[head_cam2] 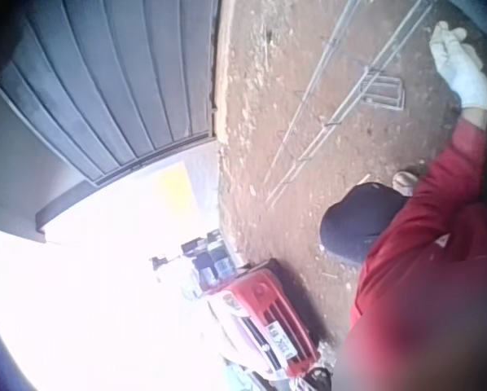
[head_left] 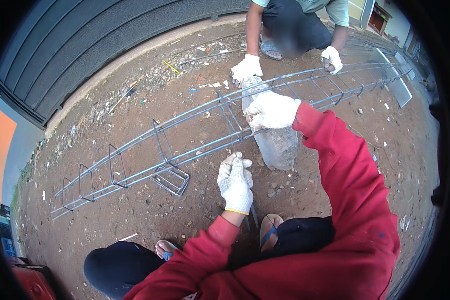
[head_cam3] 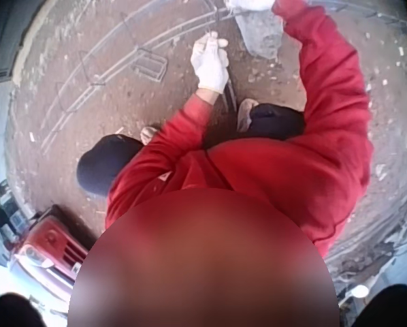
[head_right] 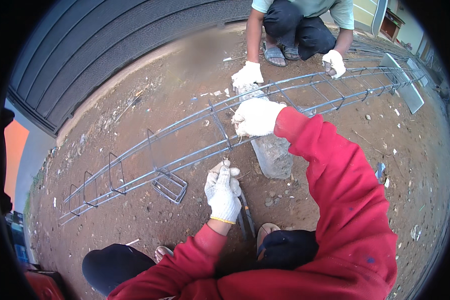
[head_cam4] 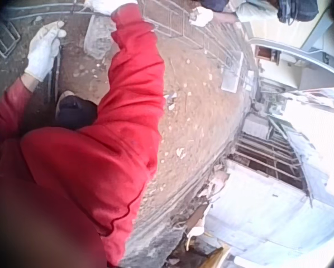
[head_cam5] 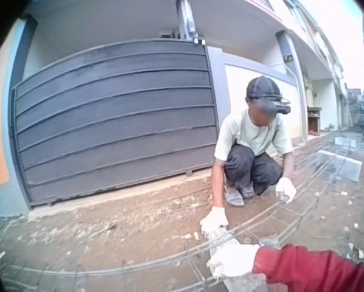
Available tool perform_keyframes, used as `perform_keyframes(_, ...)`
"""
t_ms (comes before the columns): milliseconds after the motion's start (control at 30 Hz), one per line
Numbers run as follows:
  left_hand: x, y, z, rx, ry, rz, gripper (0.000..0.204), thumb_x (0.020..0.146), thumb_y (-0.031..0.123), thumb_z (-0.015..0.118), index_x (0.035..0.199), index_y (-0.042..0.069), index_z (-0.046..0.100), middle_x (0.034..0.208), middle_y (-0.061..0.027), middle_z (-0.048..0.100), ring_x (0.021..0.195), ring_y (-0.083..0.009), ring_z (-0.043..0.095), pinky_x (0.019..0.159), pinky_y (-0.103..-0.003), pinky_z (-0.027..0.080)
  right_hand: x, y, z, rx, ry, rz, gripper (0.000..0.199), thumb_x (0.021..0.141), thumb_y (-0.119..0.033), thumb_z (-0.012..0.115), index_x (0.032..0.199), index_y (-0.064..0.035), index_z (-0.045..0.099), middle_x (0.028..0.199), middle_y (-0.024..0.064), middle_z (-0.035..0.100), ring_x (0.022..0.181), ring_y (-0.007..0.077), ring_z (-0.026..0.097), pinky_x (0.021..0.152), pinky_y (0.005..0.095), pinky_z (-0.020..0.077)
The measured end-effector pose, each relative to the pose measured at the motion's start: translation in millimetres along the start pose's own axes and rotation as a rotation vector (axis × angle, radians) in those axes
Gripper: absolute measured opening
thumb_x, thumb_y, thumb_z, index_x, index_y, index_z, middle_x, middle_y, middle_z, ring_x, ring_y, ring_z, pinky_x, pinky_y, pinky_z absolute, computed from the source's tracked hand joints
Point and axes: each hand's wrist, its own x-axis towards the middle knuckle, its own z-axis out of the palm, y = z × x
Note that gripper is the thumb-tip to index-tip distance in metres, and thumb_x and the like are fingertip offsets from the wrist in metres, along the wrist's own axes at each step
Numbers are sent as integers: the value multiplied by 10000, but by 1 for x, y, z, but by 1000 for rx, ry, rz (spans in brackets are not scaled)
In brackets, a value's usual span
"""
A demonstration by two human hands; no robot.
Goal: The person ties wire around intersections of a rebar cage using pliers. They repeatedly wrap and twist wire at multiple joints while another worker assists nearby.
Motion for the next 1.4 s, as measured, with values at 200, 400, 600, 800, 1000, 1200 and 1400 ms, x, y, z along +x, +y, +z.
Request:
perform_keyframes(200,40,20,14,41,-121,55,166,984,158,548,1093,34,563,820,-74,664,483,-63,468,387,-208,345,12,-7,4,323,288,105,257,841,-290,689,893,-39,697,765,65,666,731,181,607,726,327,474)
perform_keyframes(400,48,23,12,-13,-198,-34,169,987,163,542,1085,27,562,870,-90,675,576,-87,552,458,-213,433,30,-21,13,389,266,117,273,822,-309,724,873,-43,691,724,45,647,679,141,580,658,312,456)
perform_keyframes(600,45,27,7,-17,-402,-124,193,970,133,555,1126,20,568,992,-142,689,730,-149,641,604,-264,528,34,-23,16,433,225,235,211,849,-228,714,796,-73,580,743,-29,599,726,55,532,657,252,434)
perform_keyframes(800,45,30,12,151,-388,-64,245,972,118,546,1166,-30,561,1053,-159,683,775,-164,664,662,-281,568,30,-27,11,597,215,240,143,887,-167,672,866,-78,562,795,-3,628,720,50,570,627,222,465)
perform_keyframes(1000,42,34,19,224,-327,-38,214,951,130,592,1073,-45,607,978,-157,700,726,-160,681,633,-286,581,24,-31,11,677,268,182,111,905,-135,638,896,-62,555,811,28,645,684,75,605,601,228,490)
perform_keyframes(1200,44,30,28,342,-205,31,211,932,150,621,993,-52,614,870,-136,699,610,-166,680,514,-265,567,13,-36,17,695,341,182,161,895,-157,645,837,-51,537,768,17,605,696,88,576,618,258,462)
perform_keyframes(1400,45,30,30,449,-165,59,223,950,170,607,921,-48,642,754,-132,693,550,-152,651,468,-270,537,-13,-45,7,356,304,32,109,893,-148,617,942,-60,576,815,41,595,770,106,587,674,293,481)
